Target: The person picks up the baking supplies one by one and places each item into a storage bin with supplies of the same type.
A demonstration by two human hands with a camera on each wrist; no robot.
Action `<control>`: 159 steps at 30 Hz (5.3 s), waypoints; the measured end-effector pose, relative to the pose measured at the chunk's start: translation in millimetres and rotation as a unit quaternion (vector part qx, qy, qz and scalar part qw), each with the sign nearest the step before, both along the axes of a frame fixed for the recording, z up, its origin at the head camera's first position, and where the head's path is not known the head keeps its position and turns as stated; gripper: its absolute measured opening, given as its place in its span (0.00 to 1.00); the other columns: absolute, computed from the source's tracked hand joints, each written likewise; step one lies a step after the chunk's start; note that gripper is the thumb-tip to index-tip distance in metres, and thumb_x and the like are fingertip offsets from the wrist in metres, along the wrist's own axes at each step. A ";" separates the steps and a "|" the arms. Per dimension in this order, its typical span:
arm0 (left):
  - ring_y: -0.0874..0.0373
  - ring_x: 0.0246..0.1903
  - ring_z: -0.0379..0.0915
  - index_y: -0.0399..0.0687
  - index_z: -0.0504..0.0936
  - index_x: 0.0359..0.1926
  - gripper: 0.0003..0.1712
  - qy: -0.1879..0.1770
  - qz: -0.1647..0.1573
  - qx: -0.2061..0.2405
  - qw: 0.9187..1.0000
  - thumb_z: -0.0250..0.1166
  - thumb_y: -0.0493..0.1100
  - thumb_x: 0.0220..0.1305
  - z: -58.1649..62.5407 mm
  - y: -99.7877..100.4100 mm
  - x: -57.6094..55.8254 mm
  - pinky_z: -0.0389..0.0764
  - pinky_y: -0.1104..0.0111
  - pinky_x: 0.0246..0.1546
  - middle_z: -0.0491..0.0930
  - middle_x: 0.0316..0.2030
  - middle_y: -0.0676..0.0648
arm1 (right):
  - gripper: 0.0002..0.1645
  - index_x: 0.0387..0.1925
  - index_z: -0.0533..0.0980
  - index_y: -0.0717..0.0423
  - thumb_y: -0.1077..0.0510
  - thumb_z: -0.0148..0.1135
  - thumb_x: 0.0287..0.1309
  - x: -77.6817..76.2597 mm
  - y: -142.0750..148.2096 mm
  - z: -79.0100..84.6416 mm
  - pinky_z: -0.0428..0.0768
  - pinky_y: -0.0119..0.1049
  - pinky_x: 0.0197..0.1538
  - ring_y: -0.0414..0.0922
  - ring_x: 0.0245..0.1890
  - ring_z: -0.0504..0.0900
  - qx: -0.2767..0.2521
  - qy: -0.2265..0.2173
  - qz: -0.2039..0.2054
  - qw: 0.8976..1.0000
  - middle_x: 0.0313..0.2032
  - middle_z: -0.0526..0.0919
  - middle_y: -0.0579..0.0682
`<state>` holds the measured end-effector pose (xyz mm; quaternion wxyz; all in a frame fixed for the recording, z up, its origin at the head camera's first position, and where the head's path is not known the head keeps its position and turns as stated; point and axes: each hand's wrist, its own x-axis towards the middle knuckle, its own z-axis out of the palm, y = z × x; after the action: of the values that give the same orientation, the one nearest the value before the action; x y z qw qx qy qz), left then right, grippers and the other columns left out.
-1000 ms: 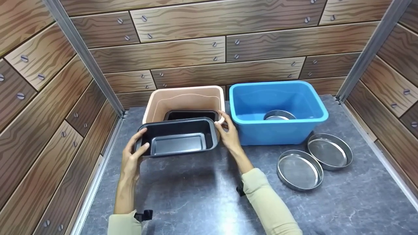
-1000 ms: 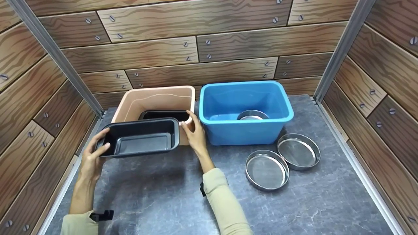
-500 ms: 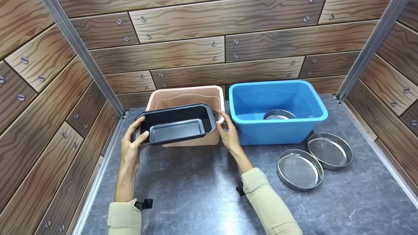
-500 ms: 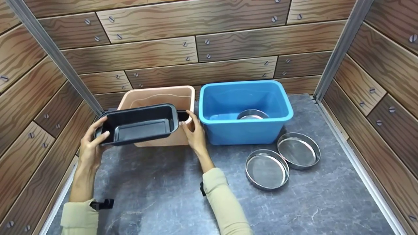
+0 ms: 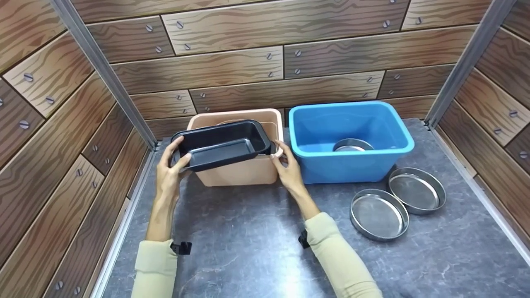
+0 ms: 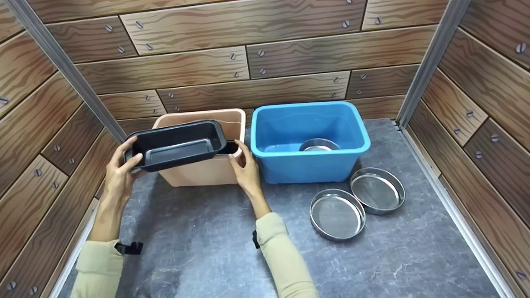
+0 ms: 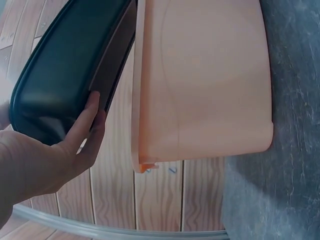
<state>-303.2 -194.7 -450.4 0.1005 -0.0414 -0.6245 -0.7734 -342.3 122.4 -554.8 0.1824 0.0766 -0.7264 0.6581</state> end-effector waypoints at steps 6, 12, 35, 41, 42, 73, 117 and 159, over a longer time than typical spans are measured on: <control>0.39 0.58 0.73 0.49 0.71 0.74 0.34 0.003 -0.004 -0.015 1.000 0.67 0.35 0.70 2.3 0.4 -11.2 0.87 0.61 0.44 0.66 0.72 0.44 | 0.31 0.72 0.71 0.56 0.60 0.65 0.70 -1.1 -0.5 1.2 0.74 0.57 0.65 0.61 0.61 0.78 -0.010 0.004 -0.001 1.000 0.71 0.72 0.59; 0.47 0.57 0.74 0.50 0.70 0.75 0.36 -0.001 -0.006 -0.038 0.999 0.69 0.36 0.68 1.1 1.9 -19.1 0.87 0.62 0.47 0.63 0.73 0.43 | 0.31 0.73 0.69 0.61 0.63 0.63 0.71 7.8 -2.4 11.9 0.75 0.55 0.65 0.62 0.60 0.78 -0.015 -0.006 0.003 1.000 0.72 0.71 0.63; 0.53 0.51 0.76 0.52 0.76 0.71 0.36 0.035 0.034 -0.148 0.988 0.76 0.37 0.62 -15.3 23.7 -55.7 0.81 0.72 0.43 0.60 0.79 0.49 | 0.29 0.71 0.70 0.66 0.66 0.62 0.70 24.3 -5.1 34.3 0.72 0.61 0.66 0.63 0.58 0.78 -0.012 0.011 0.003 1.000 0.71 0.70 0.67; 0.50 0.70 0.67 0.54 0.80 0.68 0.35 0.045 0.051 -0.202 0.977 0.78 0.39 0.60 -17.6 27.1 -59.1 0.74 0.58 0.64 0.67 0.75 0.49 | 0.30 0.71 0.69 0.65 0.66 0.62 0.70 24.3 -6.0 32.7 0.72 0.63 0.66 0.64 0.59 0.77 -0.017 0.003 0.003 1.000 0.72 0.69 0.67; 0.49 0.70 0.67 0.54 0.80 0.68 0.34 0.046 0.053 -0.206 0.976 0.78 0.39 0.60 -17.8 27.5 -59.5 0.73 0.55 0.65 0.69 0.74 0.49 | 0.30 0.71 0.69 0.65 0.66 0.62 0.70 24.2 -6.0 32.6 0.72 0.63 0.66 0.64 0.59 0.77 -0.016 0.003 0.003 1.000 0.72 0.70 0.66; 0.37 0.72 0.64 0.37 0.79 0.65 0.29 0.068 0.019 -0.219 0.973 0.73 0.34 0.64 -40.0 35.4 -68.4 0.64 0.52 0.74 0.69 0.71 0.34 | 0.31 0.74 0.68 0.59 0.61 0.61 0.73 7.9 -3.4 9.7 0.74 0.59 0.65 0.63 0.59 0.78 -0.008 -0.009 -0.001 1.000 0.73 0.68 0.63; 0.34 0.68 0.69 0.33 0.80 0.63 0.27 0.088 -0.020 -0.187 0.978 0.71 0.30 0.63 -45.8 110.0 -17.0 0.70 0.51 0.71 0.68 0.71 0.31 | 0.35 0.76 0.65 0.58 0.63 0.62 0.71 18.2 10.4 13.5 0.73 0.51 0.68 0.59 0.65 0.74 -0.026 -0.054 -0.009 0.998 0.67 0.74 0.64; 0.33 0.74 0.59 0.55 0.62 0.80 0.37 -0.008 -0.184 -0.191 0.964 0.63 0.50 0.76 -67.4 237.1 -0.8 0.68 0.49 0.71 0.60 0.77 0.36 | 0.27 0.67 0.74 0.63 0.69 0.61 0.68 126.1 105.5 12.0 0.76 0.27 0.55 0.49 0.53 0.78 -0.102 -0.063 -0.197 0.973 0.64 0.75 0.66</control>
<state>-304.1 42.4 -517.8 -0.0589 -0.1677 -0.7434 -0.6448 -216.2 227.9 -542.8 0.2689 -0.1283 -0.6664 0.6835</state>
